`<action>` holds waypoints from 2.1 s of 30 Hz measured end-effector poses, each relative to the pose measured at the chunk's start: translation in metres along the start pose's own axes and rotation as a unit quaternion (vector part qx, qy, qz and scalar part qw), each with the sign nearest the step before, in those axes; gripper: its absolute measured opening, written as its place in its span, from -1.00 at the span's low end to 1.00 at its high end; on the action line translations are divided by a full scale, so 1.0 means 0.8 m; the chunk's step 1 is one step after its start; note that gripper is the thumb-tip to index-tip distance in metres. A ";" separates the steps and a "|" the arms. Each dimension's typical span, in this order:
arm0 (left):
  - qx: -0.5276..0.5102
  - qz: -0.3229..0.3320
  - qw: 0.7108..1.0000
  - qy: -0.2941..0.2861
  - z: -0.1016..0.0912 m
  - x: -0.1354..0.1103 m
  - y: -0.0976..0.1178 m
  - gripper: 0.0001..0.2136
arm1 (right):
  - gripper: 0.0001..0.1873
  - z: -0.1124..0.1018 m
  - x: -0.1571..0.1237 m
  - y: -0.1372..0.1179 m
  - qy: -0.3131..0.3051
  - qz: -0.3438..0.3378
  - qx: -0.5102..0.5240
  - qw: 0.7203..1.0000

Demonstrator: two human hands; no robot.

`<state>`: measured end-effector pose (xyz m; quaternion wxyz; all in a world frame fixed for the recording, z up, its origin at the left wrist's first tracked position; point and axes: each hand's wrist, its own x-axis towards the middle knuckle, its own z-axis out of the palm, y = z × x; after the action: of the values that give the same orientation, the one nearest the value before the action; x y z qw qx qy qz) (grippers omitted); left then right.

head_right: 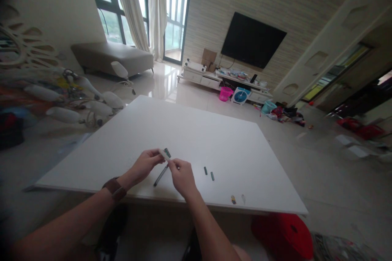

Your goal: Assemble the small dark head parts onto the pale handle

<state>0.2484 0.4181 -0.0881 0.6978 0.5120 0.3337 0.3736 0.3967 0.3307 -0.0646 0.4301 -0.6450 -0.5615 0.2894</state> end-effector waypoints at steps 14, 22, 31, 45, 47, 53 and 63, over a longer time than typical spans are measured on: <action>0.022 0.007 1.000 0.000 0.002 -0.004 0.007 -0.76 | -0.54 0.000 0.000 0.005 0.049 0.022 0.005 0.999; 0.031 0.008 0.999 0.001 0.001 -0.003 0.007 -0.77 | -0.53 -0.003 0.003 0.006 0.073 0.026 0.009 0.997; 0.045 0.012 0.999 0.001 0.000 -0.003 0.007 -0.75 | -0.51 -0.001 0.005 0.011 0.048 0.031 0.046 0.997; 0.044 0.019 0.999 -0.007 -0.002 -0.004 0.005 -0.81 | -0.56 -0.001 0.002 0.003 -0.010 0.019 0.028 0.999; 0.045 0.017 0.999 -0.005 -0.001 -0.005 0.006 -0.81 | -0.57 -0.001 0.001 0.001 -0.003 0.016 0.028 0.999; 0.051 0.013 0.999 -0.004 -0.001 -0.005 0.008 -0.77 | -0.57 -0.004 0.002 0.001 0.016 0.019 0.017 1.000; 0.071 0.016 0.997 -0.011 0.002 -0.007 0.010 -0.79 | -0.58 -0.003 0.002 0.003 0.007 0.014 0.004 1.000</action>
<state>0.2457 0.4142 -0.0792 0.6573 0.5697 0.3431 0.3544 0.4002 0.3320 -0.0656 0.4326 -0.6528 -0.5483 0.2935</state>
